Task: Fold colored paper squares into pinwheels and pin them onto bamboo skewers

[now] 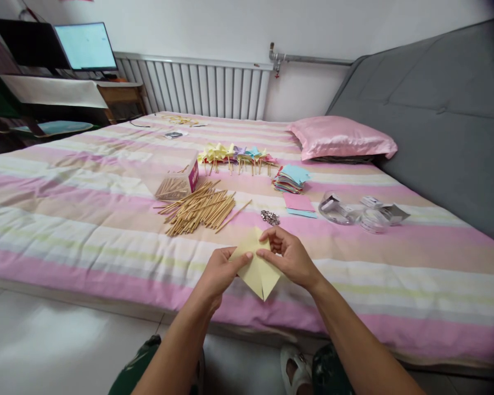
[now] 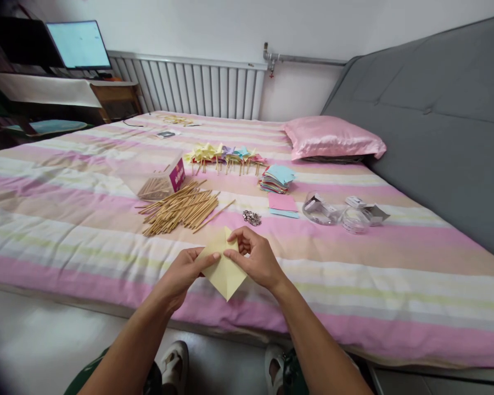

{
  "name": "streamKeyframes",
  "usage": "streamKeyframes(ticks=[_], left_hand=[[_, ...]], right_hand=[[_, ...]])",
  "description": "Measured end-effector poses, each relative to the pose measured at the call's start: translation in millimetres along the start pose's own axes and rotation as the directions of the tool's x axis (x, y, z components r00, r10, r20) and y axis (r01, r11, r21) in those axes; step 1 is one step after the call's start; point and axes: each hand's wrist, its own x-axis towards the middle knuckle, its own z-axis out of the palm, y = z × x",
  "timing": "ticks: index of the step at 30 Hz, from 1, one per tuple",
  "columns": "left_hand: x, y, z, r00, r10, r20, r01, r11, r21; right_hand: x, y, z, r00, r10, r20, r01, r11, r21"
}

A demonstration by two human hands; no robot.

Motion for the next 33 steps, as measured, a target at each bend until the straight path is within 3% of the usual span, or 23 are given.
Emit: streamKeyframes(ticks=[16,25,28,33], left_hand=[[1,-2,4.7,0.995,-0.049,-0.088,0.047,0.999,-0.021],[4,6,-8.0,0.949,-0.052,-0.310,-0.018,0.975,-0.220],[3,9,-10.7,0.941,-0.079,-0.328,-0.023,0.954,-0.298],[1,11,-10.9,0.968,-0.080,-0.238,-0.004,0.943,-0.334]], right_hand=[[-3,-2,0,0.999,-0.047,-0.007,0.047,0.999,-0.006],[-2,-3,-11,0.963,-0.202,-0.181,0.179,0.974,-0.135],[-4,-4,-10,0.969,-0.203,-0.144,0.182,0.972,-0.148],[-6,-8,-3,0.987,-0.160,0.027,0.162,0.980,-0.116]])
